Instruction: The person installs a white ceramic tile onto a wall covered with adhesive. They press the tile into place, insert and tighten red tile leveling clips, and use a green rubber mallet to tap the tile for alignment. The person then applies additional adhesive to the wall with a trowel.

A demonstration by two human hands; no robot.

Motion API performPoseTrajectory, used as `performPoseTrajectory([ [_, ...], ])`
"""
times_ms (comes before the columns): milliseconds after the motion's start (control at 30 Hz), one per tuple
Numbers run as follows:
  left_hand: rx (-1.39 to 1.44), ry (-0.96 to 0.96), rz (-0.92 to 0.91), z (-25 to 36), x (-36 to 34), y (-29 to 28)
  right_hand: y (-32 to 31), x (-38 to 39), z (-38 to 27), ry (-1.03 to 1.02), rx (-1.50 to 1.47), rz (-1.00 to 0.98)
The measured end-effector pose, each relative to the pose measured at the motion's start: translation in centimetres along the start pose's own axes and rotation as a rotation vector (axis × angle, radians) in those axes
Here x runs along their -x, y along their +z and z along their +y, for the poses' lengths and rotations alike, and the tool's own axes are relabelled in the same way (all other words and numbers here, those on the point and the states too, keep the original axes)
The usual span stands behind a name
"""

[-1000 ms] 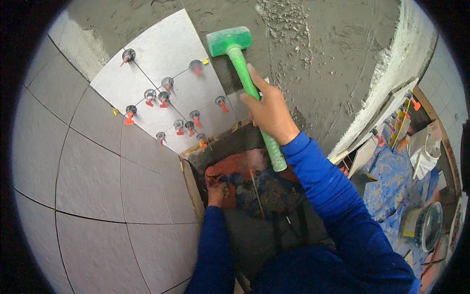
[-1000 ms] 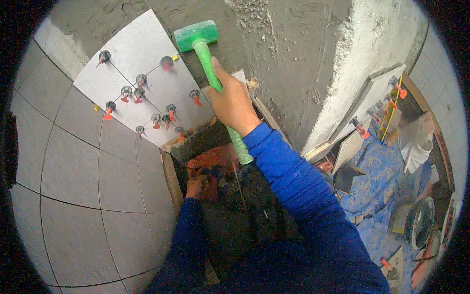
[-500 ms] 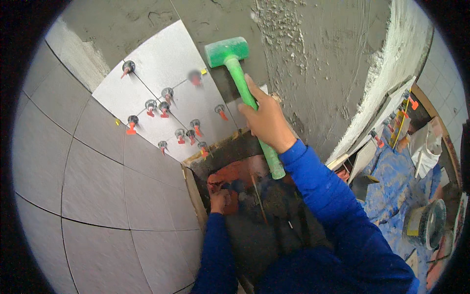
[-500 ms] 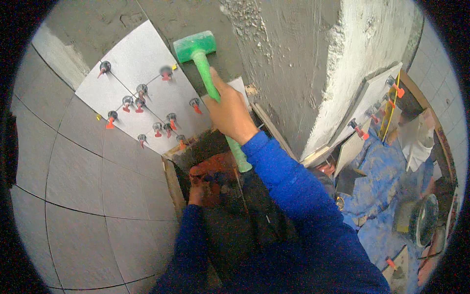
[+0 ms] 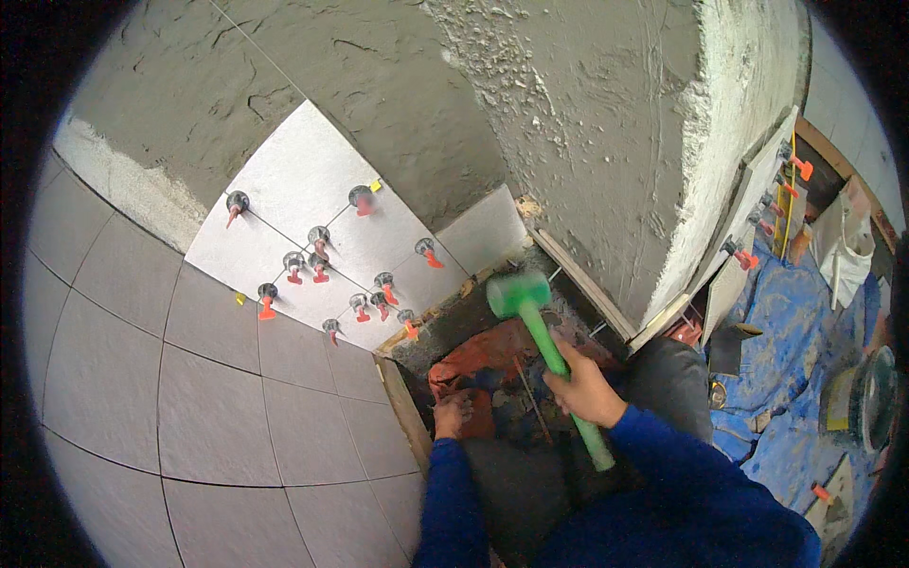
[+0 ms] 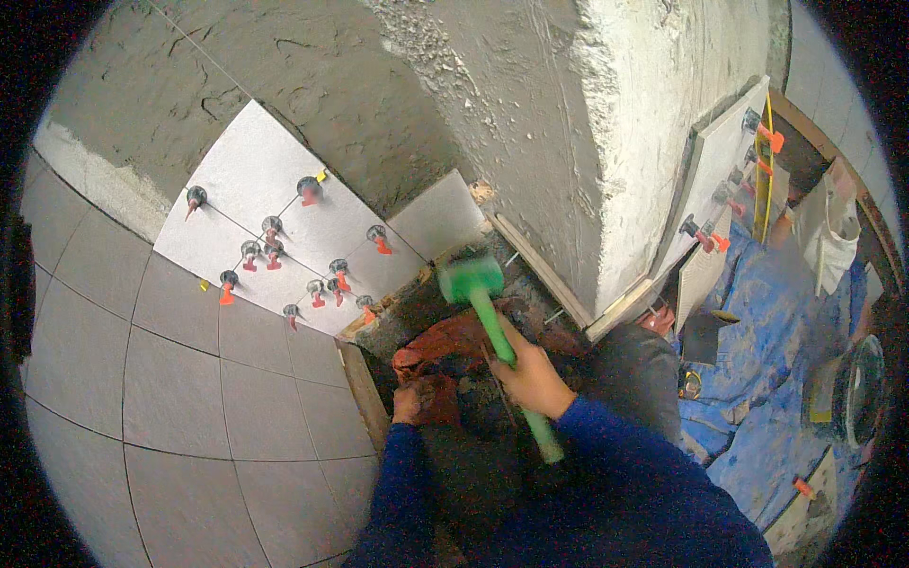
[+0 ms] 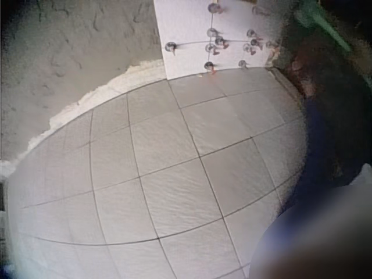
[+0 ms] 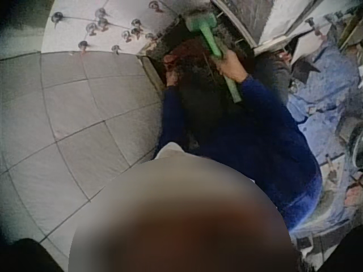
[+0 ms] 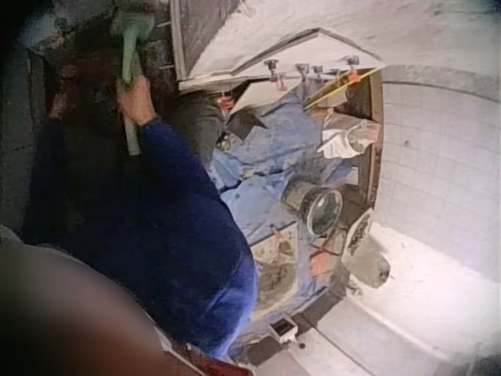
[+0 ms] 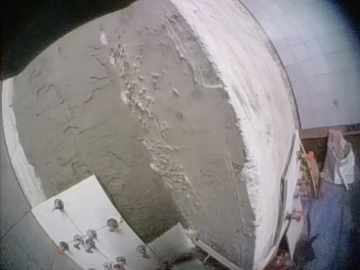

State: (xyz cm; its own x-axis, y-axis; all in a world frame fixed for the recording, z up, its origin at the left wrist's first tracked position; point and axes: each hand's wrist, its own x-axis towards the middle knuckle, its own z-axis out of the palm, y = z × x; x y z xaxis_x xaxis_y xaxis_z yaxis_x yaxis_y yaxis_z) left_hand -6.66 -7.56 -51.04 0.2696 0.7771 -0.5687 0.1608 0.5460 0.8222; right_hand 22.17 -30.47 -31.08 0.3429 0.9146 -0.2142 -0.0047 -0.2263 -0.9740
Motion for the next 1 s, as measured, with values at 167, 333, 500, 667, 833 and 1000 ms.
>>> performPoseTrajectory([
  [167, -0.275, 0.259, 0.102, 0.6, 1.4, 1.5, -0.4, -1.0, 11.4, 0.205, 0.066, -0.138],
  [333, -0.338, 0.33, 0.117, 0.8, 0.7, 2.2, -0.5, -2.1, 21.6, 0.005, 0.246, -0.224],
  [500, -0.071, 0.275, 0.08, 0.0, 0.3, 2.7, -3.1, -3.3, 23.8, -0.33, 0.362, -0.319],
  [667, -0.087, 0.177, 0.122, 1.1, 1.3, 3.2, -3.0, -3.9, 21.6, 0.325, 0.24, -0.239],
  [833, -0.37, 0.354, 0.273, 2.1, 2.6, 3.8, -1.5, -6.1, 19.4, 0.076, 0.121, -0.095],
  [1000, -0.201, 0.201, 0.162, 1.6, 1.8, 4.0, -0.3, -6.7, 20.6, 0.062, 0.205, -0.002],
])
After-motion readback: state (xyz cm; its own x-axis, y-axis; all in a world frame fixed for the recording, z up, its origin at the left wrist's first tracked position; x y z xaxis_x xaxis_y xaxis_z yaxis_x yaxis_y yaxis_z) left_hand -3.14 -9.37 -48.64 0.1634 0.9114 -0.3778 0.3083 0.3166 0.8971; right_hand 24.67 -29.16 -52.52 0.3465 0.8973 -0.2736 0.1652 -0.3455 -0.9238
